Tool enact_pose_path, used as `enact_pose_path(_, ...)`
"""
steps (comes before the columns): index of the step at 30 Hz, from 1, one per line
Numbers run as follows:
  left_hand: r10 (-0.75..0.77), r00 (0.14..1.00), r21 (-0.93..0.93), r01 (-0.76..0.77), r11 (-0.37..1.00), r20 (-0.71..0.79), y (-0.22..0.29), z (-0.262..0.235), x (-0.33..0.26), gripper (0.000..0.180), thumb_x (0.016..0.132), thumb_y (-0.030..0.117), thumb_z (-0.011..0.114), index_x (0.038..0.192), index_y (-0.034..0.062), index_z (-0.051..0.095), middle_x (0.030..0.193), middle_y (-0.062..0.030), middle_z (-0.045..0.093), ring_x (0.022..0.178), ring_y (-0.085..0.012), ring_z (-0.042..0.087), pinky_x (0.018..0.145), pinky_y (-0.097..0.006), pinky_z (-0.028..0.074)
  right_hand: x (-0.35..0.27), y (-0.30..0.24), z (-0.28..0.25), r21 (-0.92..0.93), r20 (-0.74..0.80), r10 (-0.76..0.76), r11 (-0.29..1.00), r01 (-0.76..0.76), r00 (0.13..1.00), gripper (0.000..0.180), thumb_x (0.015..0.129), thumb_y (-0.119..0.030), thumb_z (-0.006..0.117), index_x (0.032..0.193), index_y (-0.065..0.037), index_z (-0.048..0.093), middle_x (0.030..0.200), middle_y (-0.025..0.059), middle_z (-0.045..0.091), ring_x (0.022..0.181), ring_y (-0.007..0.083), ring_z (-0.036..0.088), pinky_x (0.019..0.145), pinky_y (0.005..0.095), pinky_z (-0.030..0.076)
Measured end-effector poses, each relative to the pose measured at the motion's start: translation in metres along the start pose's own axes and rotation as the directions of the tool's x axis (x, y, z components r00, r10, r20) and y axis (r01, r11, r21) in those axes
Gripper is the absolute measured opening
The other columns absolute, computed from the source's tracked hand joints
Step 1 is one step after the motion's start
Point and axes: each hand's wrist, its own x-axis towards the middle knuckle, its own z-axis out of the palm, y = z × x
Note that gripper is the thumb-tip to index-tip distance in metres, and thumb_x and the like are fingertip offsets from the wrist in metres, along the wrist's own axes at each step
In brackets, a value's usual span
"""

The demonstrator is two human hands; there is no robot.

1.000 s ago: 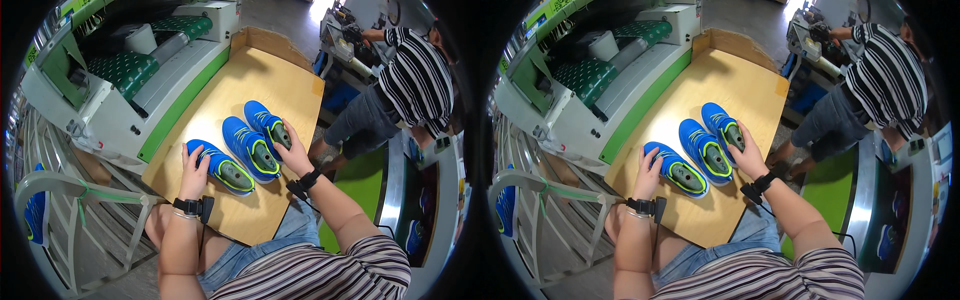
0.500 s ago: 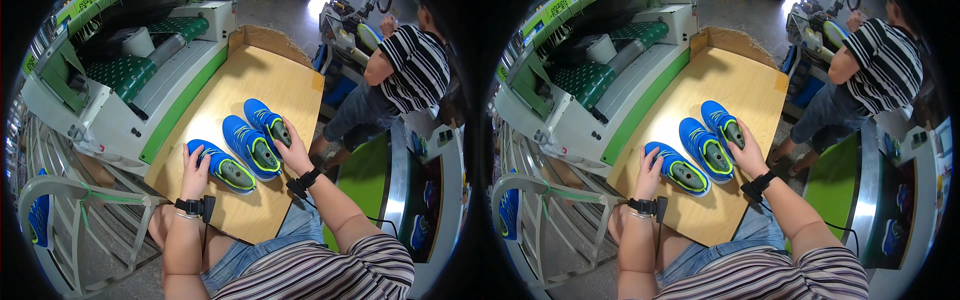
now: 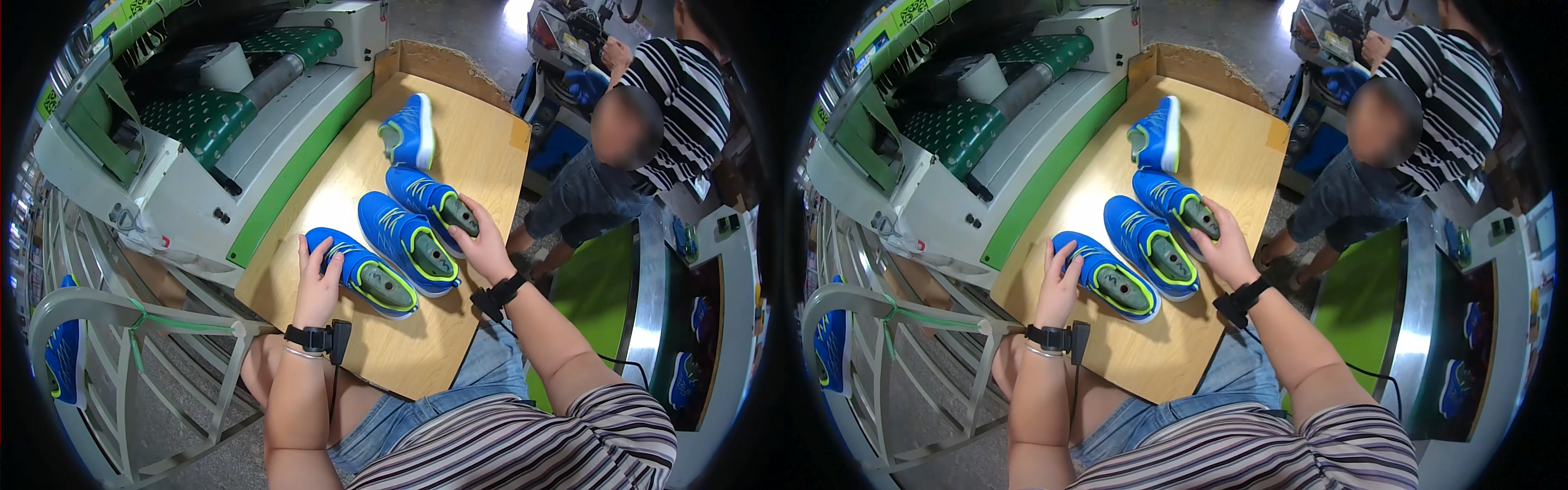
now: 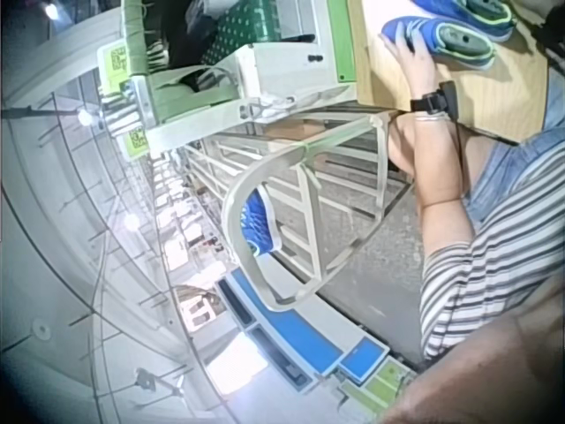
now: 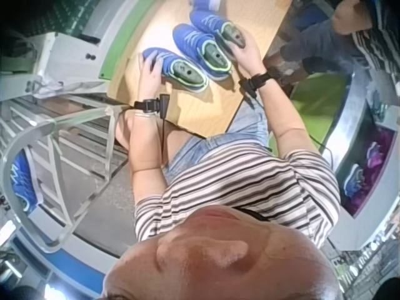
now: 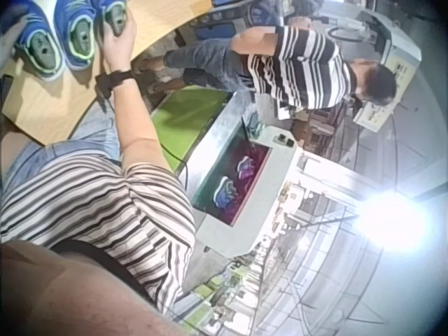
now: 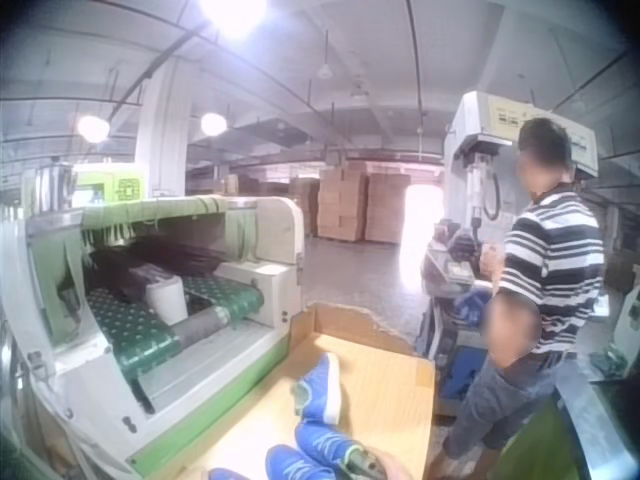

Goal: Sort, inspect, and organize blue athletic shoes on a wooden work surface near manufacturing equipment.

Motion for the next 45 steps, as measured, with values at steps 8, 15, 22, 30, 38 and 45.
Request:
enact_pose_path(8,-0.005,1.000,-0.047,0.006,0.999,0.017,0.014,0.000,-0.004,0.043,0.104,0.028,0.059,0.140,0.0043,0.058,0.167,-0.0286,0.012,0.154,-0.0403,0.021,0.123,-0.042,0.024,0.000,0.011,0.000,0.078,0.007,0.042,0.996,-0.043,0.999,0.061,0.093,-0.016,0.072,0.146,0.001,0.047,0.135,0.0153,0.060,0.125,0.0203,0.058,0.108,0.0331,0.044)
enact_pose_path(15,0.123,0.990,0.026,-0.121,0.992,-0.073,0.036,0.010,-0.024,0.050,0.103,0.019,0.058,0.148,0.0004,0.046,0.165,-0.0279,0.022,0.154,-0.0389,0.023,0.123,-0.043,0.024,0.003,0.008,0.002,0.117,-0.005,0.021,0.993,-0.020,1.000,0.062,0.089,-0.021,0.074,0.142,0.001,0.051,0.134,0.0234,0.061,0.127,0.0335,0.059,0.108,0.0383,0.045)
enact_pose_path(22,0.269,0.963,-0.023,-0.269,0.963,-0.007,0.144,0.105,-0.080,0.089,0.093,0.018,0.071,0.160,-0.0012,0.016,0.166,-0.0277,0.011,0.157,-0.0385,0.011,0.125,-0.045,0.013,-0.002,0.016,0.001,0.197,-0.001,0.047,0.979,-0.046,0.999,0.067,0.086,-0.022,0.078,0.144,-0.001,0.051,0.137,0.0236,0.060,0.128,0.0339,0.058,0.109,0.0383,0.045)
enact_pose_path(30,0.048,0.967,0.046,-0.038,0.998,-0.249,0.101,0.178,-0.036,0.112,0.080,0.011,0.080,0.160,0.0010,0.004,0.162,-0.0378,-0.003,0.154,-0.0497,-0.002,0.124,-0.052,0.011,-0.004,0.005,-0.011,0.186,0.127,0.068,0.978,-0.091,0.990,0.091,0.076,-0.014,0.085,0.153,-0.006,0.038,0.147,0.0232,0.052,0.136,0.0342,0.054,0.112,0.0385,0.044)
enact_pose_path(38,0.174,0.946,0.063,-0.163,0.985,-0.273,0.097,0.182,-0.047,0.112,0.078,0.015,0.084,0.160,0.0011,0.009,0.164,-0.0336,-0.001,0.155,-0.0469,0.004,0.124,-0.052,0.015,-0.010,0.031,-0.004,0.299,0.081,0.045,0.952,-0.067,0.996,0.093,0.076,-0.018,0.089,0.152,-0.006,0.037,0.146,0.0239,0.053,0.138,0.0321,0.051,0.113,0.0373,0.042)
enact_pose_path(45,0.115,0.956,-0.049,-0.132,0.990,-0.271,0.106,0.160,-0.037,0.096,0.083,0.006,0.069,0.159,-0.0015,0.011,0.163,-0.0330,0.006,0.154,-0.0457,0.007,0.125,-0.049,0.013,-0.007,0.026,0.001,0.483,0.091,0.092,0.867,-0.125,0.992,0.074,0.080,-0.016,0.083,0.144,-0.003,0.048,0.134,0.0160,0.061,0.127,0.0223,0.057,0.107,0.0332,0.045)
